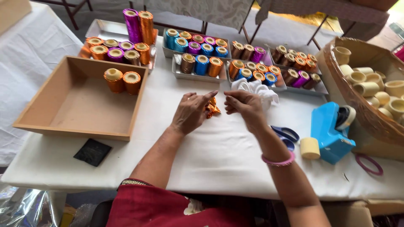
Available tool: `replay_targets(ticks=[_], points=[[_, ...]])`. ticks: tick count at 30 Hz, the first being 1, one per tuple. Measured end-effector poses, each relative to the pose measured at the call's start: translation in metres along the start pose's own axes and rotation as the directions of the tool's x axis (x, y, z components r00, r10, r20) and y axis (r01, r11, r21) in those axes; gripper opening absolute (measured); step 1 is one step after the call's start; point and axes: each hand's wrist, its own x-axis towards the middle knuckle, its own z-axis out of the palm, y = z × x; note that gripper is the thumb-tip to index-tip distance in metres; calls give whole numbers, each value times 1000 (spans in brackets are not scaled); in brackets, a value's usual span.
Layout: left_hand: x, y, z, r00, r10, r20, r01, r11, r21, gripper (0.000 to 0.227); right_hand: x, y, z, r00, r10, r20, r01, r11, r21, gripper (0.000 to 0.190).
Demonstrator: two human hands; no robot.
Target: Cleaning cardboard rolls and wrapping them in decorative colored foil before packing them into boxes.
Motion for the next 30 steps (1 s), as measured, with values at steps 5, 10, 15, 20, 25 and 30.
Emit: replay_targets(ticks=[5,10,15,20,25,30], points=[[0,-6,4,999,-43,29,45,996,-82,100,21,37,27,995,85,-59,-62,944,325,70],[2,-4,6,998,-57,41,61,993,-100,106,14,49,31,986,129,-104,-94,951,294,79],[0,-4,7,995,-66,73,74,991,-110,109,13,53,32,980,178,-83,-151,954,260,79],[-2,-6,13,994,-66,85,71,996,-60,112,13,51,33,979,196,-56,-177,953,244,79],[-5,-8,17,997,-36,63,40,997,-61,96,12,52,31,969,245,-38,-232,950,210,79],[1,-3,9,988,-57,145,57,998,7,22,10,50,30,956,293,-21,-278,927,250,73]])
